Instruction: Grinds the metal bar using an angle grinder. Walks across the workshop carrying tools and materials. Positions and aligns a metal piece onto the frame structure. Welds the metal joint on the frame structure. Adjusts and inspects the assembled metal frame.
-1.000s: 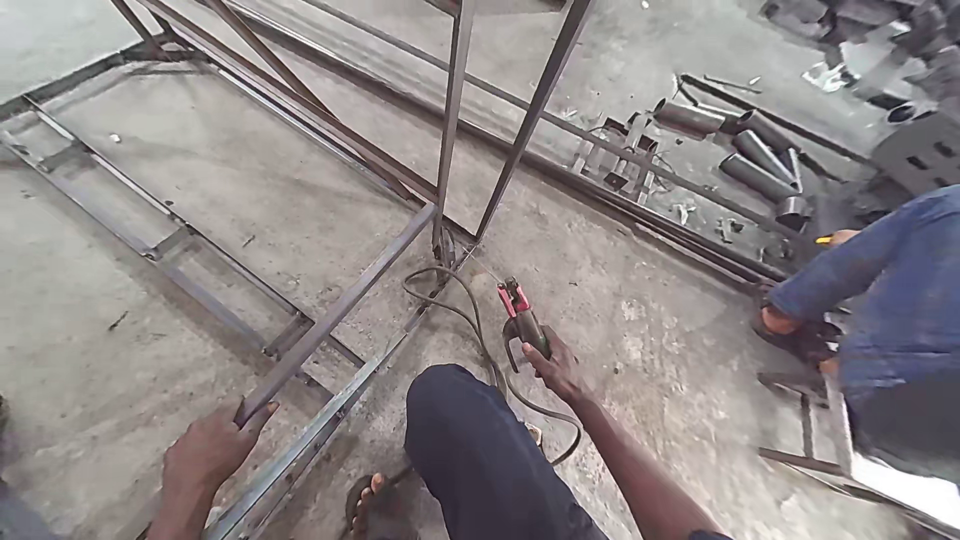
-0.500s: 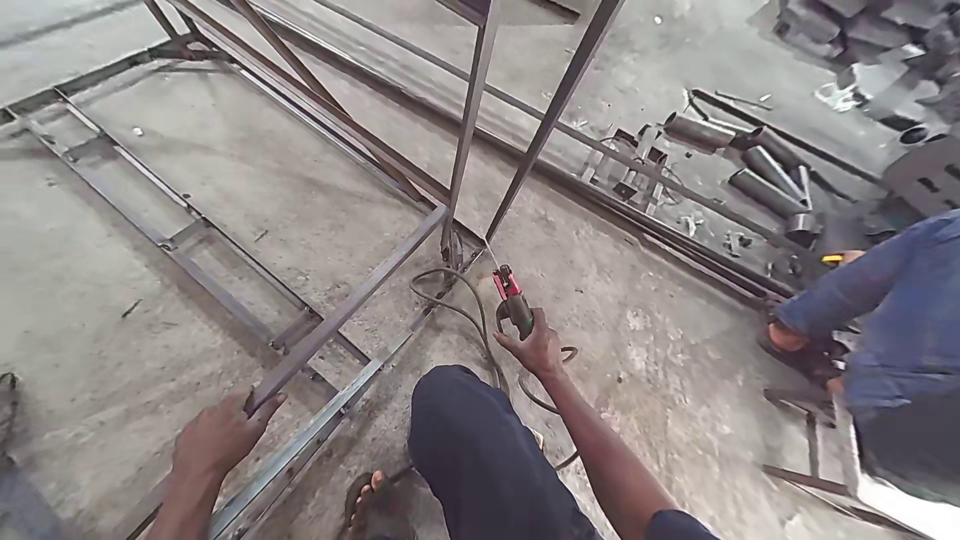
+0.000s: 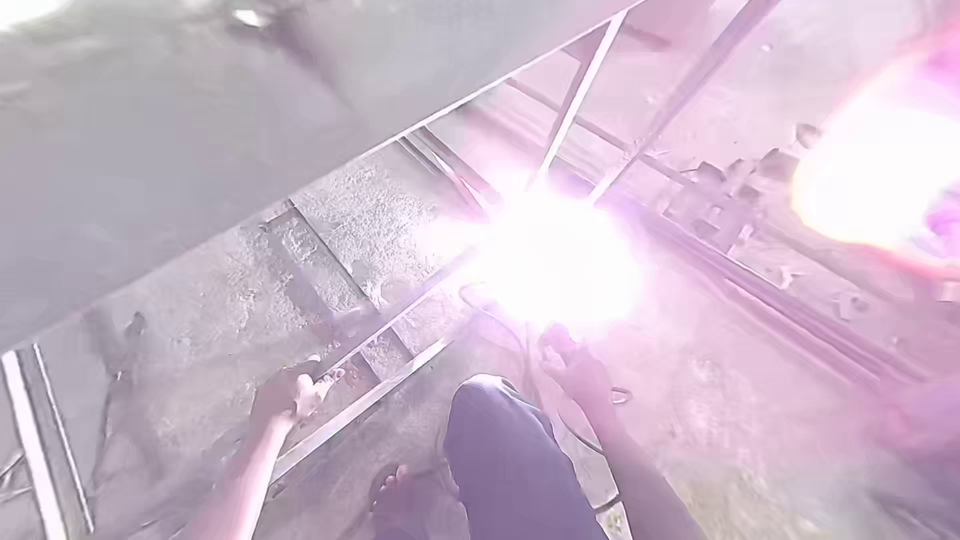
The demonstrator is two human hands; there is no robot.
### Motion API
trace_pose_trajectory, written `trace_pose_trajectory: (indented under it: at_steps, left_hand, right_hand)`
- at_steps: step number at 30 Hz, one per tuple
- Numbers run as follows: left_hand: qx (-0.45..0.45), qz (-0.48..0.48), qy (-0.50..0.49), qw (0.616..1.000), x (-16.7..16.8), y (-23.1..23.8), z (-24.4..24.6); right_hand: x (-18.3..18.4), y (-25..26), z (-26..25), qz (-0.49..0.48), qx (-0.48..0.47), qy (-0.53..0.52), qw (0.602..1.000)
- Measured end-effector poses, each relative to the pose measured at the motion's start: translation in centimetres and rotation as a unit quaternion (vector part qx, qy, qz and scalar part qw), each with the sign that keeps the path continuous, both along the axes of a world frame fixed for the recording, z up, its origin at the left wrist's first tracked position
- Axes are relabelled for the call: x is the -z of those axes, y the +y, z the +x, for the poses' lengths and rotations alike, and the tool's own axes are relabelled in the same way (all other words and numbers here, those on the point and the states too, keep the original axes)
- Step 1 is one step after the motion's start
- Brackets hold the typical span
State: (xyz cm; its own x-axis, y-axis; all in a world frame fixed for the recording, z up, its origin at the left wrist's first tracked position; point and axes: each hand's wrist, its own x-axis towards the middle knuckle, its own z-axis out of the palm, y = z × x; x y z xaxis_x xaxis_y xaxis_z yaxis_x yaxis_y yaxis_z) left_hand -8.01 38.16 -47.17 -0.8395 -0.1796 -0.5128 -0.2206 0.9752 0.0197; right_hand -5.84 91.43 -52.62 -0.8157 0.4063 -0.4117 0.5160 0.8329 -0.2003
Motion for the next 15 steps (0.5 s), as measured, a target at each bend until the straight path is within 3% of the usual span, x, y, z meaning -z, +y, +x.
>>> trace_pose_trajectory:
  at_steps: [2, 7, 15]
  left_hand:
    - [-0.001, 0.009, 0.000, 1.000, -0.4, 0.2, 0.0]
    - [-0.004, 0.008, -0.022, 1.000, -0.6, 0.1, -0.2]
    - [-0.002, 0.004, -0.011, 1.000, -0.5, -0.1, 0.0]
  right_hand:
    - [-0.4, -0.2, 0.1, 0.014, -0.019, -0.025, 0.999]
    - [0.3, -0.2, 0.8, 0.015, -0.008, 0.024, 1.000]
    - [-0.4, -0.6, 0.9, -0.048, 0.040, 0.050, 0.997]
